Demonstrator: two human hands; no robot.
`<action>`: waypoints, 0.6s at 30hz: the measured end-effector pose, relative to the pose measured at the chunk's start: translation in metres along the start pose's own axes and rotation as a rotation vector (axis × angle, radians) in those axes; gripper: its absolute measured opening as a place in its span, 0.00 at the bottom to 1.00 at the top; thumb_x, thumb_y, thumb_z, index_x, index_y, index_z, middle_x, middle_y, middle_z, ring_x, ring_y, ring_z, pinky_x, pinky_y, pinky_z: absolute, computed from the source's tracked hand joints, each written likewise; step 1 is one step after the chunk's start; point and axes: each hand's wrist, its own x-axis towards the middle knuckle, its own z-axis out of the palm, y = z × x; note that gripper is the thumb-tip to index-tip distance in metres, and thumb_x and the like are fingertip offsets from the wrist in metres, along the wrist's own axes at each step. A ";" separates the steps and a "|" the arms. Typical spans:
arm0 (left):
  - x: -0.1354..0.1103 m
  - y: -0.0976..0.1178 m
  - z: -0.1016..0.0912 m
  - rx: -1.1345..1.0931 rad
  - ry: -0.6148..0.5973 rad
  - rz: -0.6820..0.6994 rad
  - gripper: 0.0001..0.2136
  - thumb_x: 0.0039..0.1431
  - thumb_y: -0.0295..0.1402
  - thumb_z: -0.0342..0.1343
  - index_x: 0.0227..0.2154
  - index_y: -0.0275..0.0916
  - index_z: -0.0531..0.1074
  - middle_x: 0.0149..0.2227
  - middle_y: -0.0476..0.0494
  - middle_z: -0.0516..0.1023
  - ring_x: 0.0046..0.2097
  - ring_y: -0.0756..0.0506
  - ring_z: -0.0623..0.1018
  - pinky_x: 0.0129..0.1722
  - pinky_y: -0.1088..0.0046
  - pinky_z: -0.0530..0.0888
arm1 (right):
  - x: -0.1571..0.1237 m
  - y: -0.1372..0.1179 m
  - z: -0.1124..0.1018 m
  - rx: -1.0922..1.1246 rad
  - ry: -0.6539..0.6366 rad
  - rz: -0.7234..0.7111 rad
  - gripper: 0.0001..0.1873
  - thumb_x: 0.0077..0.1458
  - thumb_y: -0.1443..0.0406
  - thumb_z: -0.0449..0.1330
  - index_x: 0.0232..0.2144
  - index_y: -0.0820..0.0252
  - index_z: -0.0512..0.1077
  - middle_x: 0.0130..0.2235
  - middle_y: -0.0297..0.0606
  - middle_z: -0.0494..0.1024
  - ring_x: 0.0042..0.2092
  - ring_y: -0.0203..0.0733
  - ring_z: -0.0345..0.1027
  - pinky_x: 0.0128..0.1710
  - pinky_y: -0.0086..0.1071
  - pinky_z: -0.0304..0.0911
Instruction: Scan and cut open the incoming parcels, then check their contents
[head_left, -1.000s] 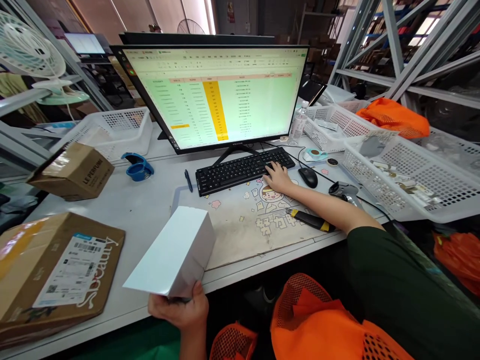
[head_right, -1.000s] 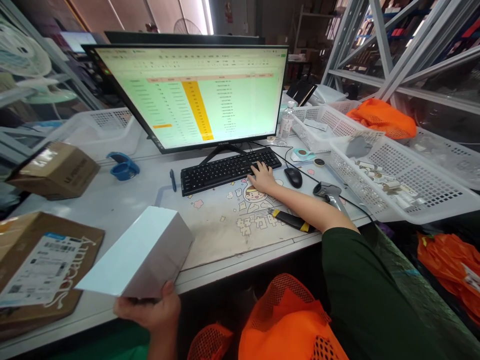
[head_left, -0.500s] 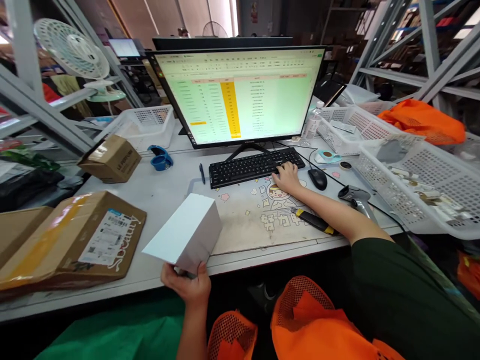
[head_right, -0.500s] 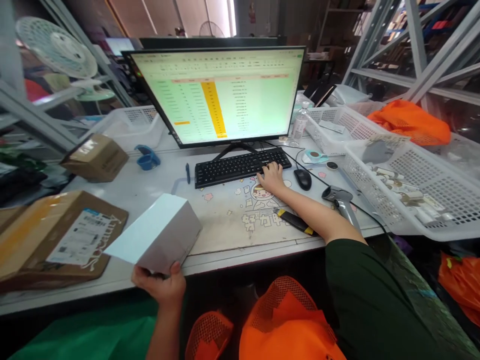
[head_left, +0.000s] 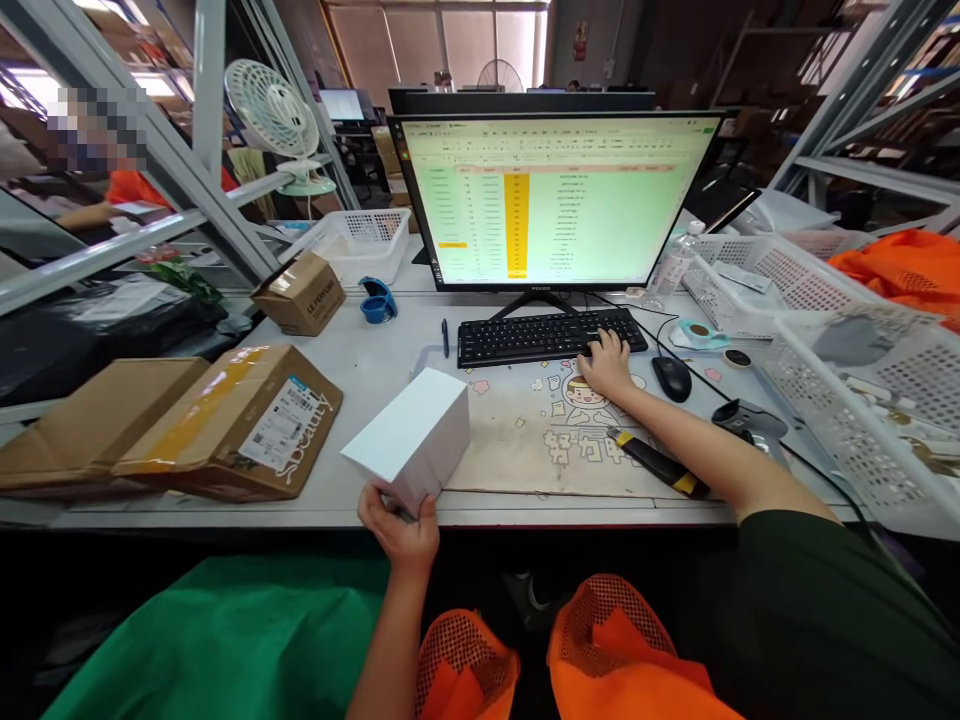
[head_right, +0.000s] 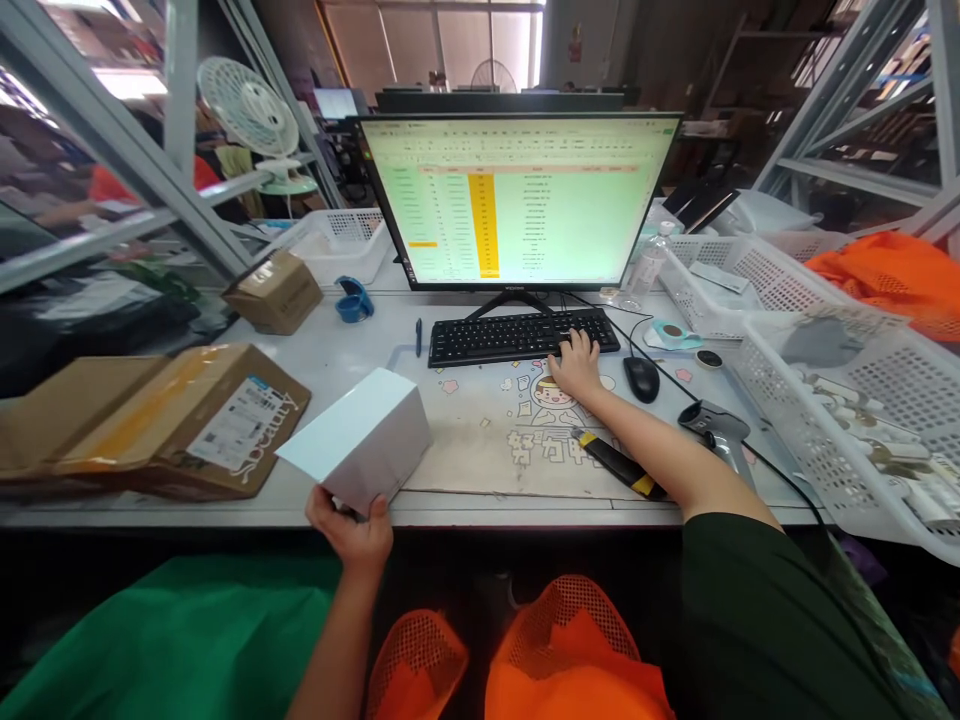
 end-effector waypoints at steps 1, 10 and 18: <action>0.000 0.001 0.000 0.000 0.005 -0.012 0.50 0.59 0.66 0.60 0.70 0.32 0.52 0.60 0.22 0.60 0.63 0.30 0.68 0.52 0.51 0.78 | 0.000 0.000 0.000 0.001 -0.004 0.000 0.28 0.68 0.55 0.51 0.59 0.71 0.72 0.75 0.64 0.57 0.76 0.68 0.45 0.72 0.65 0.43; 0.001 0.006 -0.001 -0.005 0.037 0.021 0.48 0.61 0.63 0.61 0.70 0.33 0.53 0.59 0.24 0.61 0.62 0.31 0.70 0.55 0.50 0.77 | 0.001 -0.001 0.002 0.046 0.047 0.020 0.31 0.67 0.56 0.52 0.63 0.71 0.69 0.72 0.64 0.62 0.74 0.68 0.48 0.71 0.63 0.44; 0.001 0.008 0.001 -0.006 0.052 0.041 0.48 0.59 0.63 0.62 0.69 0.30 0.57 0.59 0.22 0.63 0.61 0.30 0.70 0.56 0.48 0.76 | -0.005 -0.004 -0.007 0.093 0.013 0.031 0.29 0.65 0.59 0.53 0.61 0.73 0.72 0.68 0.66 0.67 0.67 0.68 0.61 0.66 0.58 0.55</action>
